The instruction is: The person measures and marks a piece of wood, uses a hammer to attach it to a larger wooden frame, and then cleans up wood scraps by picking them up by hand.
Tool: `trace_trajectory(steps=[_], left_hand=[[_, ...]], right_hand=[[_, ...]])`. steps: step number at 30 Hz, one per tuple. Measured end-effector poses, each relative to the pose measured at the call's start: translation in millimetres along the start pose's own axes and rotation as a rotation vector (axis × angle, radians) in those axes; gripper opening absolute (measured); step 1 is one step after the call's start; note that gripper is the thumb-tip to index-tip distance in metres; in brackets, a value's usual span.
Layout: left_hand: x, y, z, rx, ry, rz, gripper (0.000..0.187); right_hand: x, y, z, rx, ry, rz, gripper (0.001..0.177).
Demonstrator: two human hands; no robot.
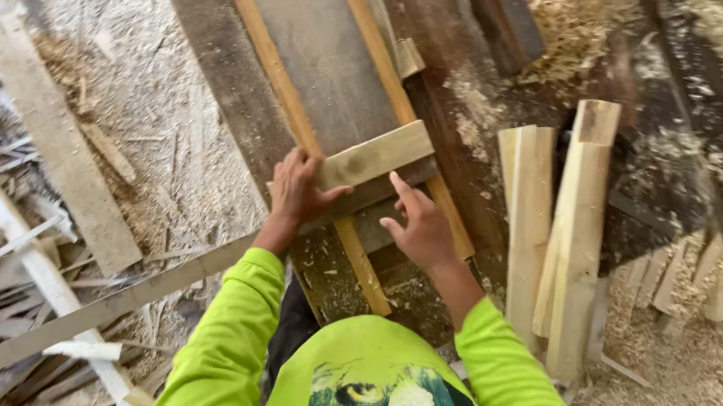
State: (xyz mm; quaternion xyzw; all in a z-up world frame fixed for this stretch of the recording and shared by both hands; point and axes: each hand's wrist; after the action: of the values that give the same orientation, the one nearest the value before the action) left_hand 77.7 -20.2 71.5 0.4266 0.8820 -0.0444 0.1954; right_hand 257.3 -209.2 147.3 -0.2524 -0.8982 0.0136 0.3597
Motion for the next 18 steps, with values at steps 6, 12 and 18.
trace_trajectory(steps=[6, 12, 18], left_hand=[[-22.7, -6.4, -43.4, -0.122, 0.037, -0.069, 0.069], [-60.6, -136.1, -69.8, -0.122, -0.409, -0.284, 0.073], [-110.9, -330.1, -55.3, -0.340, -0.424, -0.633, 0.070]], right_hand=[[-100.0, -92.8, -54.2, -0.691, -0.060, -0.007, 0.040], [-254.9, -171.6, -88.5, -0.520, -0.291, 0.575, 0.102], [-271.4, -171.7, -89.1, -0.561, -0.226, 0.296, 0.053]])
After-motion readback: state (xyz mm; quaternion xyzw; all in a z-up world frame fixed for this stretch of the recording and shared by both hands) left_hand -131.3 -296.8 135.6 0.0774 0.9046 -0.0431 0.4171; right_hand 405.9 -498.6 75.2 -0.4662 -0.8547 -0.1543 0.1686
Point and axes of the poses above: each hand's wrist, its own y-axis towards the middle knuckle, its own z-axis out of the palm, x = y × z, and after that the axes turned 6 degrees about z, right-handed
